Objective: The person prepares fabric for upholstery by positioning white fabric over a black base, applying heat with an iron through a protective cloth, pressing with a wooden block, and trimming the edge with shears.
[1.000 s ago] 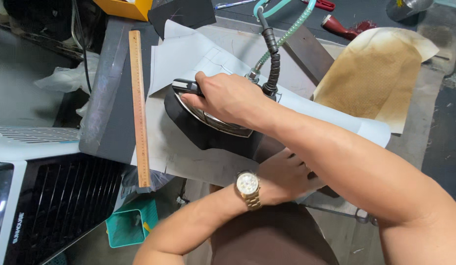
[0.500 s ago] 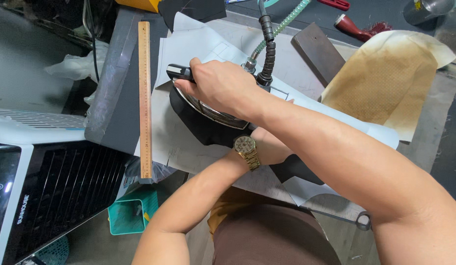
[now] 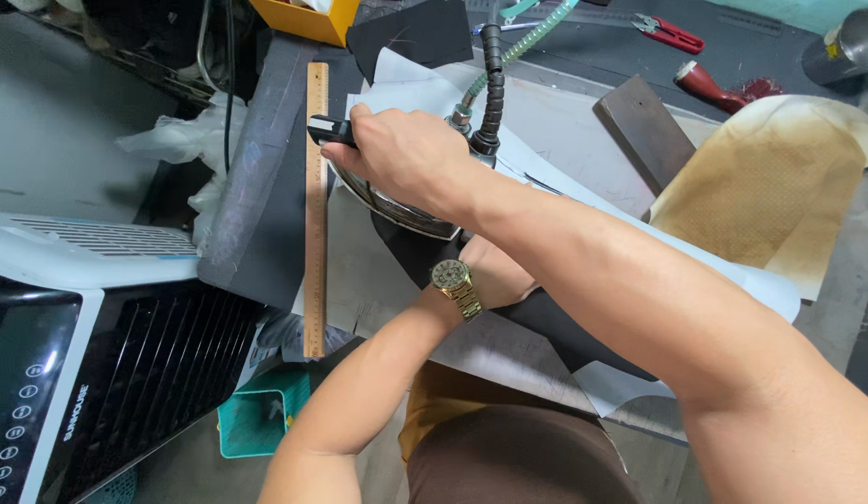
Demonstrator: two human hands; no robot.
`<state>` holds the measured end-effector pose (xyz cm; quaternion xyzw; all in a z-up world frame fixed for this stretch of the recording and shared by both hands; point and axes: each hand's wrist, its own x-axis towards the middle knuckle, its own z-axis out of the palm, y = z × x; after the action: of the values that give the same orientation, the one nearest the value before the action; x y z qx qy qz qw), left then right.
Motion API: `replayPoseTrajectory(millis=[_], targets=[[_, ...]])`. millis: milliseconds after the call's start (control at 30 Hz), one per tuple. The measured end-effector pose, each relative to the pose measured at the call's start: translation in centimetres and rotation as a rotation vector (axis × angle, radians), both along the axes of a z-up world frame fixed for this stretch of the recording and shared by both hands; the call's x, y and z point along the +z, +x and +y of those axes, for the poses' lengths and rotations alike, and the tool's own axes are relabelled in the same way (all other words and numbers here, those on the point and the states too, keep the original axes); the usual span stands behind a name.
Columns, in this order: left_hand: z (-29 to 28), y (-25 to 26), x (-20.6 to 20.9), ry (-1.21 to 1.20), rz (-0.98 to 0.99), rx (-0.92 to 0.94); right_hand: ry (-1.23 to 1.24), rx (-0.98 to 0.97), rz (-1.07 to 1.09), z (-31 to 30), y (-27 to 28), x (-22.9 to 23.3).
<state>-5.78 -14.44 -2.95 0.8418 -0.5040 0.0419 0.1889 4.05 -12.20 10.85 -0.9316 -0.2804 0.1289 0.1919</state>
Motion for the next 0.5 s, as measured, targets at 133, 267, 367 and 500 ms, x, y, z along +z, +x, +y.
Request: replayPoseTrajectory(millis=[133,267,367,500], targets=[[3.2,1.0,0.1,-0.003,0.004,0.014,0.001,0.011,-0.010,2.9,1.1,-0.2],[6.5,2.3,0.3,-0.008,0.001,0.019,-0.026,0.033,-0.038,6.2,2.7,-1.0],[8.8,3.0,0.5,-0.011,-0.001,0.013,0.017,0.026,-0.020,7.8,4.4,-1.3],[11.0,3.8,2.7,-0.055,-0.031,-0.024,0.097,-0.045,-0.049,5.3,6.7,-0.2]])
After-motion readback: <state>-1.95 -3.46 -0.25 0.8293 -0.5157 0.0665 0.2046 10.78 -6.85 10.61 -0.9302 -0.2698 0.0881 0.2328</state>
